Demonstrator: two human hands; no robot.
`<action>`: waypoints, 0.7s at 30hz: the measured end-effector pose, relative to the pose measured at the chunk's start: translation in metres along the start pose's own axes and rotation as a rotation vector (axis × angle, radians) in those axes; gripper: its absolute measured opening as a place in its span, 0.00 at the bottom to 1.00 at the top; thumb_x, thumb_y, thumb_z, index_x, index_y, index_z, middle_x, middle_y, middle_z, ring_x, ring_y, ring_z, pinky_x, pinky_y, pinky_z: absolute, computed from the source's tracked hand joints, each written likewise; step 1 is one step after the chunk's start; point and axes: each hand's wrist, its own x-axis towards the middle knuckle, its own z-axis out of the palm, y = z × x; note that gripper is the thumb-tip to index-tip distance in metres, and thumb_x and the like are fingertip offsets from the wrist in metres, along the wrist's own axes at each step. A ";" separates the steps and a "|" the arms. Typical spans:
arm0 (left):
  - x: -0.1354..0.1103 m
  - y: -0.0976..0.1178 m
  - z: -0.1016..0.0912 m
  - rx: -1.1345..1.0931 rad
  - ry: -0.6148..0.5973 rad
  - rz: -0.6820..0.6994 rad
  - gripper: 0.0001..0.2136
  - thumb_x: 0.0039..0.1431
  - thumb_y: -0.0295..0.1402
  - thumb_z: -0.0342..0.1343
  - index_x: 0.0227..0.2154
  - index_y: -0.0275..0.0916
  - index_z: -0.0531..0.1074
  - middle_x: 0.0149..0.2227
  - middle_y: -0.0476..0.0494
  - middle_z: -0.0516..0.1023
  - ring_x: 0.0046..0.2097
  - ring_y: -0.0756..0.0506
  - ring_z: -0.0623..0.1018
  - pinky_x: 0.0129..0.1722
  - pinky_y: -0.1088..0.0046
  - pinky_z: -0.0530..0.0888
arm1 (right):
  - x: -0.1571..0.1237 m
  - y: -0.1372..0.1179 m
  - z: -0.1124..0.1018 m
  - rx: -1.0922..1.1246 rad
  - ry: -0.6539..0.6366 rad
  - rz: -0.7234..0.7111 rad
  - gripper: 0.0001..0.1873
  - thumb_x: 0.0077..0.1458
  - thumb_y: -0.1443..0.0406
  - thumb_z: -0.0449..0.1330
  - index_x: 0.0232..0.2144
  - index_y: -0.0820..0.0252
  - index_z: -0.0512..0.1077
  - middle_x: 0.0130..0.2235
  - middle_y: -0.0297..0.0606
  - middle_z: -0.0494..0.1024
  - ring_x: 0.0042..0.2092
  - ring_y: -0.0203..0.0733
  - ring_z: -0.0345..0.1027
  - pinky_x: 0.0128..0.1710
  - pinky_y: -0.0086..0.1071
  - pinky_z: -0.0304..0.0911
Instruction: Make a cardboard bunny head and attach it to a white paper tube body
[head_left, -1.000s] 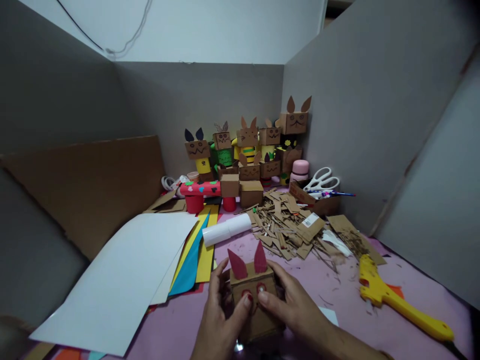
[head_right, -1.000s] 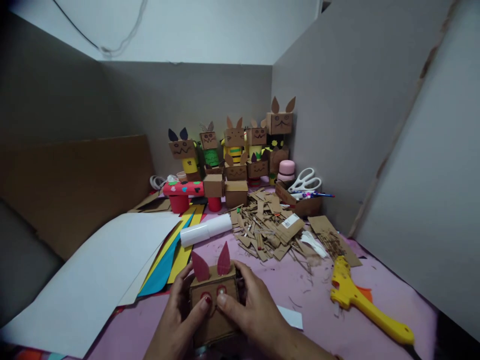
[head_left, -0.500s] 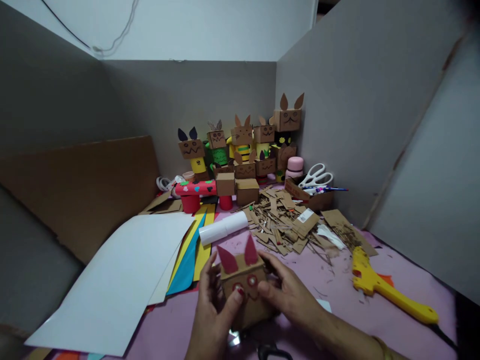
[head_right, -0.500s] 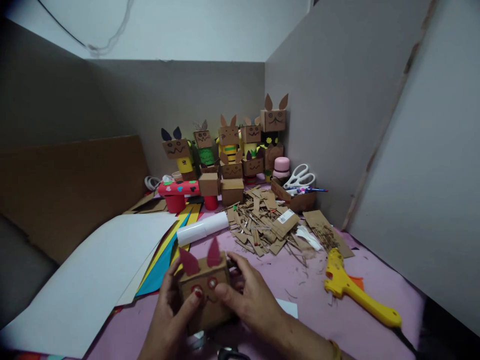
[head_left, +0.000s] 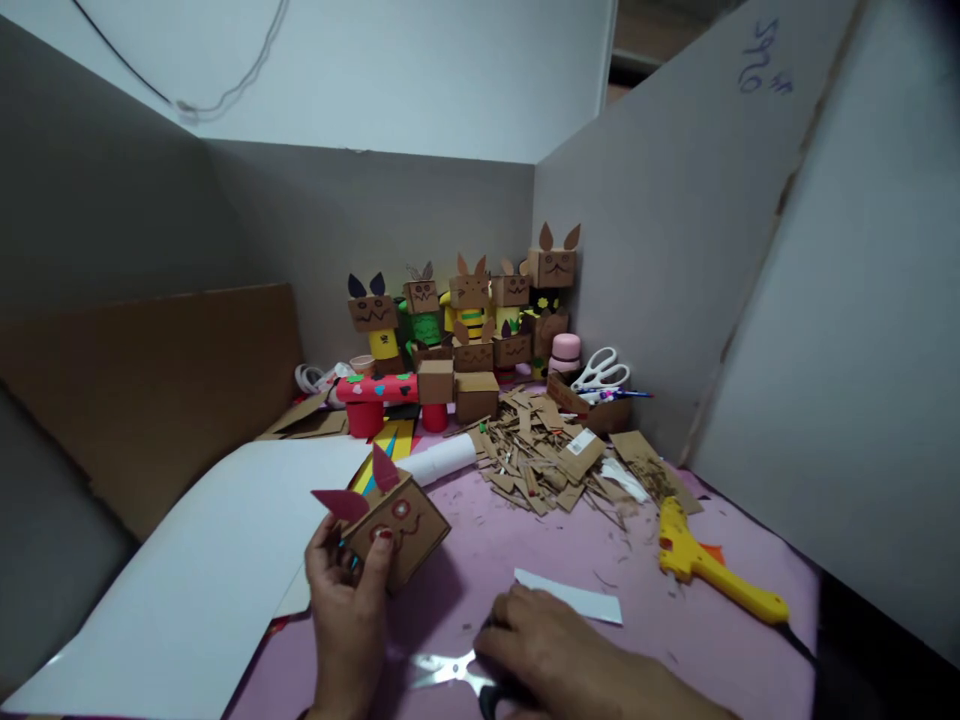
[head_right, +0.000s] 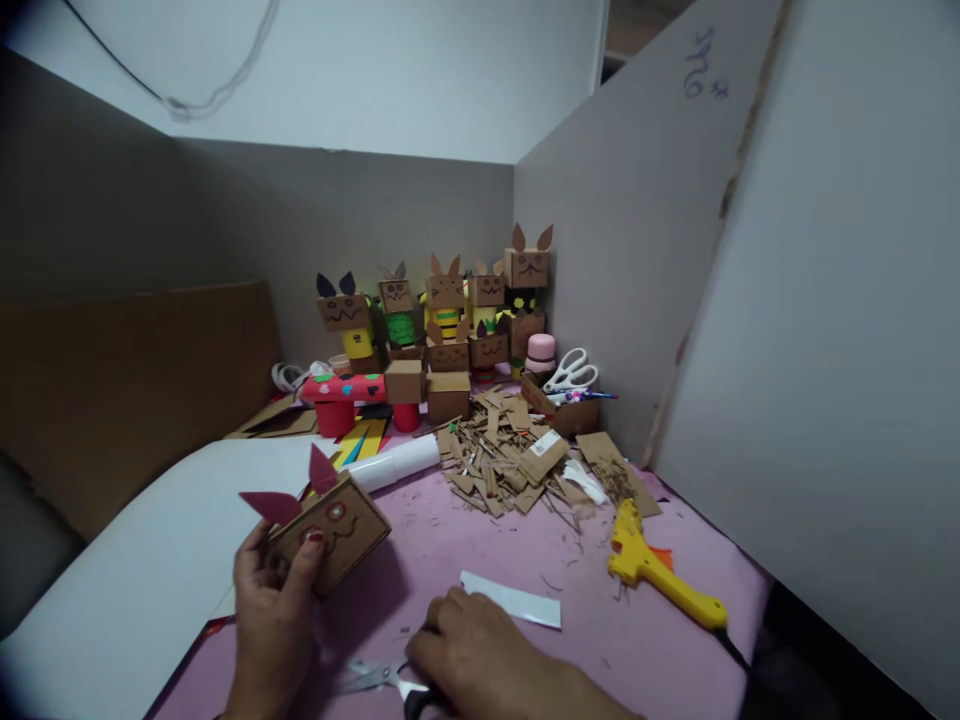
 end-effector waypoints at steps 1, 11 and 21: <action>0.001 0.001 0.000 -0.008 0.010 0.001 0.36 0.46 0.46 0.63 0.57 0.40 0.58 0.47 0.37 0.72 0.49 0.34 0.74 0.51 0.48 0.69 | 0.000 -0.002 0.004 -0.071 -0.055 -0.008 0.19 0.49 0.55 0.64 0.40 0.62 0.75 0.41 0.48 0.77 0.41 0.51 0.69 0.38 0.38 0.64; 0.012 0.001 -0.002 -0.068 0.084 -0.035 0.39 0.38 0.49 0.65 0.54 0.40 0.61 0.44 0.40 0.72 0.48 0.33 0.73 0.50 0.46 0.68 | -0.036 0.028 -0.014 0.055 0.219 0.557 0.11 0.43 0.70 0.63 0.33 0.62 0.72 0.41 0.45 0.76 0.42 0.48 0.69 0.40 0.35 0.62; -0.020 -0.003 0.004 -0.328 -0.100 -0.101 0.34 0.45 0.46 0.62 0.54 0.40 0.60 0.47 0.36 0.75 0.44 0.38 0.78 0.41 0.64 0.75 | -0.008 0.067 -0.016 0.234 0.358 0.509 0.13 0.55 0.56 0.49 0.33 0.59 0.65 0.33 0.45 0.76 0.36 0.51 0.70 0.36 0.39 0.60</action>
